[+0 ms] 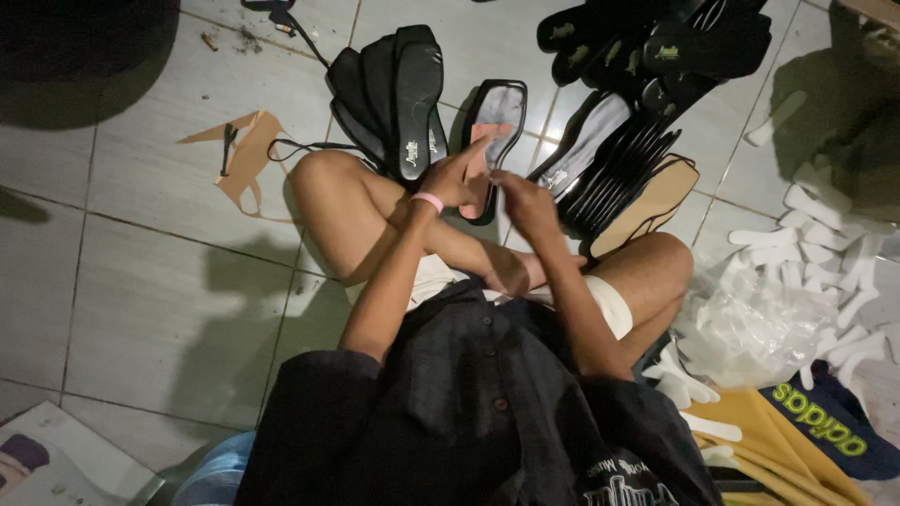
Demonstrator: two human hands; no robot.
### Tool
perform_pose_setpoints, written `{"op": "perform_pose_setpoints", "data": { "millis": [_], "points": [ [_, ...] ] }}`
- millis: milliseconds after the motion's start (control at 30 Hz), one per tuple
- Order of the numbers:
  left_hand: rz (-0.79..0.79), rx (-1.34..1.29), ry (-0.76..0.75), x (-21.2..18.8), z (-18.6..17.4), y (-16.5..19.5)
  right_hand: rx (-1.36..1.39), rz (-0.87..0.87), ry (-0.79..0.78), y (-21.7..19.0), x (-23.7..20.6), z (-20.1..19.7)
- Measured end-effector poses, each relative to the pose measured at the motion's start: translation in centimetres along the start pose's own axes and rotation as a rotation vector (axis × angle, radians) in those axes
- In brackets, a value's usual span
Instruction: The person sits on the floor and assembles black slipper sandals by inserting pink insoles into the soles. They retrieve additional slipper soles from a large sack, stack them, and continue inserting insoles one by one, occasionally adjusting the stack.
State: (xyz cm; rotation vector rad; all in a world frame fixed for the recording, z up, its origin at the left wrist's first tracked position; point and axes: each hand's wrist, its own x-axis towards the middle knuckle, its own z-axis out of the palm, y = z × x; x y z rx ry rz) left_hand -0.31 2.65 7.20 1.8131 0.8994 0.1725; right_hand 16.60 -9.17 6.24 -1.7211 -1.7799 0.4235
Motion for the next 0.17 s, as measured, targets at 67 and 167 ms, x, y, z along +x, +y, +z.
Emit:
{"op": "perform_pose_setpoints", "data": {
  "millis": [67, 167],
  "points": [
    [-0.133, 0.145, 0.016, -0.2, 1.1, 0.0, 0.143, 0.076, 0.125, 1.5, -0.7, -1.2],
    [-0.179, 0.297, 0.173, -0.6, 4.3, 0.4, 0.467, 0.476, 0.364, 3.2, -1.7, -1.5]
  ]
}}
